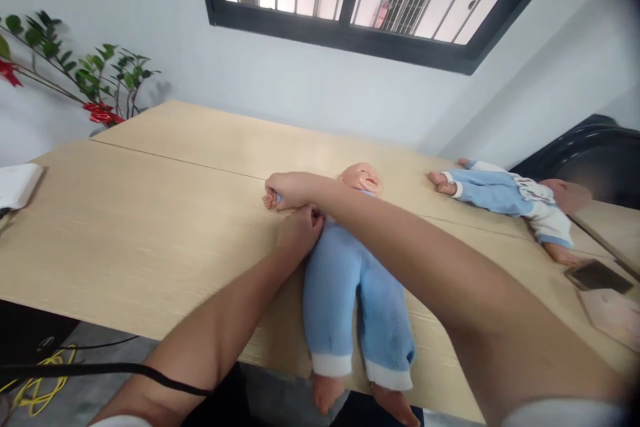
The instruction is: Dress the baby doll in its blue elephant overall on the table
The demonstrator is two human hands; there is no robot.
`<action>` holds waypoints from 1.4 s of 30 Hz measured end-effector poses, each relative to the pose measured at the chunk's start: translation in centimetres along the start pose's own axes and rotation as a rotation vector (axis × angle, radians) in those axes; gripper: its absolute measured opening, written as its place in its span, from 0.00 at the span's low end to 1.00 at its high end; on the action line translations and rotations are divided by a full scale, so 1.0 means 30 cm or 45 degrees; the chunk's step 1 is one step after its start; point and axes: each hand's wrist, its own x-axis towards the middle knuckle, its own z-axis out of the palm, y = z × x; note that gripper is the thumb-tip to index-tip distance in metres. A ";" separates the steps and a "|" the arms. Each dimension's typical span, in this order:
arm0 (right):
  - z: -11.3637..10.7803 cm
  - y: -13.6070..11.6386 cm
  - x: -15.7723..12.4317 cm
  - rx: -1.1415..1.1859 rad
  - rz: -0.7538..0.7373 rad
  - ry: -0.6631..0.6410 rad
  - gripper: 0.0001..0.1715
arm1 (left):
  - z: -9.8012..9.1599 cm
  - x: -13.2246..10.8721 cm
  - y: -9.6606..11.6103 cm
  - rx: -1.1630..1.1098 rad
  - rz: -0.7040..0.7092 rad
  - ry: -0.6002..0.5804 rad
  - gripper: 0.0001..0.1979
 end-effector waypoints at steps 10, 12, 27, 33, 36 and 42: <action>-0.114 0.177 -0.299 0.037 0.047 0.393 0.26 | -0.072 -0.027 0.048 0.056 0.003 0.113 0.06; -0.108 0.172 -0.337 -0.010 0.005 0.365 0.24 | -0.074 -0.034 0.053 0.050 0.009 0.143 0.07; -0.132 0.189 -0.373 -0.208 -0.254 0.147 0.13 | -0.076 -0.018 -0.019 0.050 0.525 0.539 0.06; -0.110 0.208 -0.361 -0.191 -0.348 0.016 0.14 | -0.081 -0.005 -0.017 -0.183 0.348 0.517 0.03; -0.098 0.216 -0.371 -0.026 -0.300 0.036 0.18 | -0.077 0.011 -0.028 -0.340 0.213 0.357 0.03; -0.088 0.173 -0.386 0.112 -0.083 0.128 0.15 | -0.056 0.045 -0.071 -0.454 0.154 0.215 0.06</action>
